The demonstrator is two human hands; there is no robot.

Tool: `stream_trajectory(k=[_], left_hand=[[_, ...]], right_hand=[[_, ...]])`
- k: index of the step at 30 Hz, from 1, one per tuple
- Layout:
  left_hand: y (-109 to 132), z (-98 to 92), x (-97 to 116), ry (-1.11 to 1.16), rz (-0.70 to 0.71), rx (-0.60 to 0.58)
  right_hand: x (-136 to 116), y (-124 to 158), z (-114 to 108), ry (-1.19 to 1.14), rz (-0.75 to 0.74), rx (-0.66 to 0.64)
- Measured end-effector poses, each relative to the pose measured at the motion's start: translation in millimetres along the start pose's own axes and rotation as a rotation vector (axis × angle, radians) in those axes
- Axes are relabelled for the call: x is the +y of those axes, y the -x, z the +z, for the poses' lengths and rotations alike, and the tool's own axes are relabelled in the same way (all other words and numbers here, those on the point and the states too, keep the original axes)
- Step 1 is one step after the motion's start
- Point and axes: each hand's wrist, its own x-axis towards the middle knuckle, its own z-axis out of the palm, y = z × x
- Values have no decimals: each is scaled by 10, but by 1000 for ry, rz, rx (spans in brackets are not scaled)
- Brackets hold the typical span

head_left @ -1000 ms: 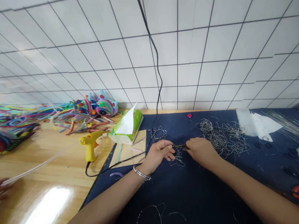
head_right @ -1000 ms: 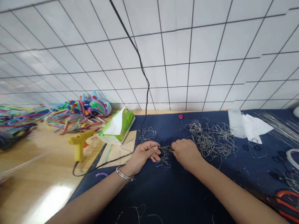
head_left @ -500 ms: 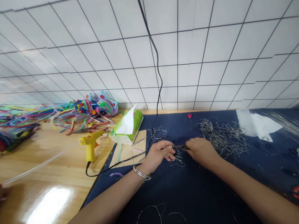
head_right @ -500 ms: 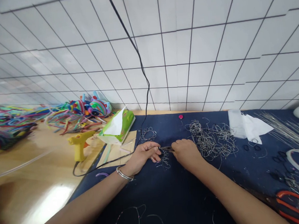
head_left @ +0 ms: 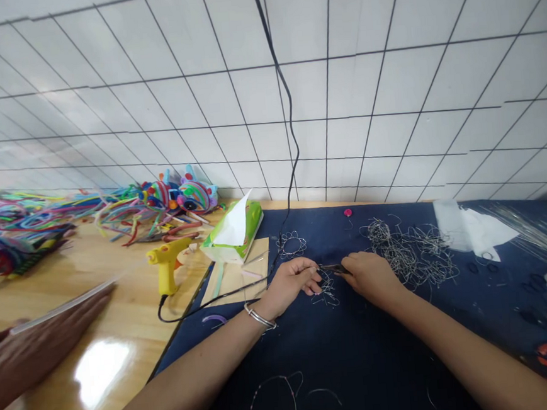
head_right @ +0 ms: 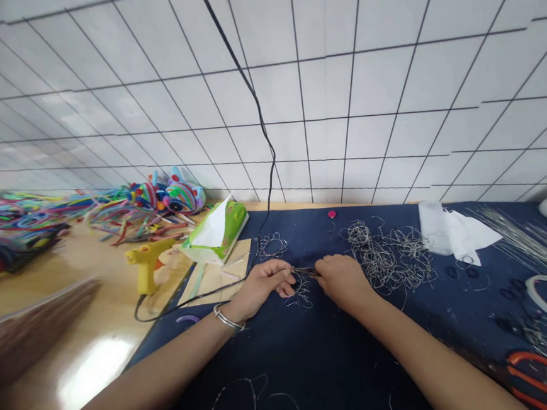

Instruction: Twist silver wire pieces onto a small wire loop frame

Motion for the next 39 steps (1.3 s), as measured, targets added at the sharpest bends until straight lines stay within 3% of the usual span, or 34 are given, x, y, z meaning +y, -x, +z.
stream_trajectory(k=[39], left_hand=[[-23, -16, -43, 11, -18, 2]], right_hand=[[1, 5, -14, 27, -44, -13]])
